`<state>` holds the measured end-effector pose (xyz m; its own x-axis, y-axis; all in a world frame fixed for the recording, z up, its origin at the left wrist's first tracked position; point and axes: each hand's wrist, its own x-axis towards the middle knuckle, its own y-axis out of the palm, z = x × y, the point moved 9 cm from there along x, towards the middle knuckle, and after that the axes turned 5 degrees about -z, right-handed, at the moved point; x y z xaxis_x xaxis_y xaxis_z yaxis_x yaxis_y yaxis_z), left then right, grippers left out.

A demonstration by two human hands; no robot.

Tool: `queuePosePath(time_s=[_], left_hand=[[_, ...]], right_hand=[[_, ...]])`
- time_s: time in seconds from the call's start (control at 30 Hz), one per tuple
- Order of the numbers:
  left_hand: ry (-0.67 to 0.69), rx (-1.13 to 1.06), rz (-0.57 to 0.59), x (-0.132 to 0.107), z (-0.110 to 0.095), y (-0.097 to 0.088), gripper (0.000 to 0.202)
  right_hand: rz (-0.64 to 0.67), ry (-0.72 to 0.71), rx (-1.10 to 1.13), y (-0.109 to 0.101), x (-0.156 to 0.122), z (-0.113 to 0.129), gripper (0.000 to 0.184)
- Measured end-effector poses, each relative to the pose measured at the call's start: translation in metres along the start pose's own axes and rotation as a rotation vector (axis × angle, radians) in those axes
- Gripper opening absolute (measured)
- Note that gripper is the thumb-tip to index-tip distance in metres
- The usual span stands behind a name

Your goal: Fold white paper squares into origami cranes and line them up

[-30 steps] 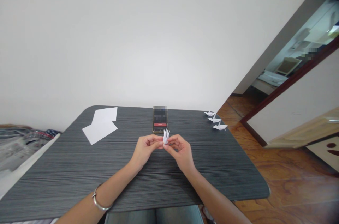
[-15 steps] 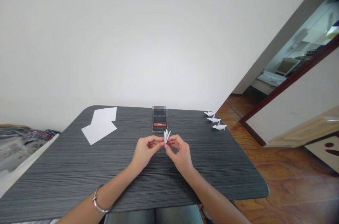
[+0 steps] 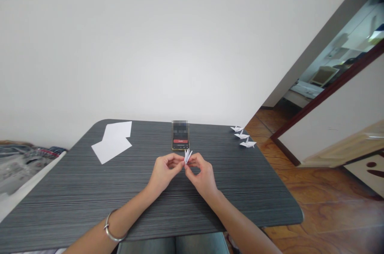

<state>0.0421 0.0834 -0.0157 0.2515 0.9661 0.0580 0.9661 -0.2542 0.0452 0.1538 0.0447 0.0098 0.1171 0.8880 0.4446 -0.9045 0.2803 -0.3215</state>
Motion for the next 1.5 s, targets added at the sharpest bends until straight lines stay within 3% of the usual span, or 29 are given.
queuePosePath(time_s=[0.3,0.87,1.0,1.23,1.5], left_hand=[[-0.032,0.014,0.024,0.002,-0.001,0.003,0.011],[0.094,0.133,0.017,0.000,-0.005,0.002,0.008],[0.198,0.192,0.013,-0.003,-0.019,0.002,0.006],[0.514,0.352,0.000,-0.017,-0.054,0.005,0.006],[0.698,0.456,0.001,-0.025,-0.064,0.006,0.007]], right_hand=[[0.017,-0.058,-0.055,0.000,0.000,0.006,0.007],[-0.014,-0.055,-0.077,-0.003,-0.002,0.002,0.014],[-0.035,-0.116,-0.022,-0.007,-0.002,0.008,0.014],[-0.077,-0.279,0.003,-0.014,-0.003,0.024,0.014],[-0.094,-0.335,0.011,-0.018,-0.005,0.032,0.014]])
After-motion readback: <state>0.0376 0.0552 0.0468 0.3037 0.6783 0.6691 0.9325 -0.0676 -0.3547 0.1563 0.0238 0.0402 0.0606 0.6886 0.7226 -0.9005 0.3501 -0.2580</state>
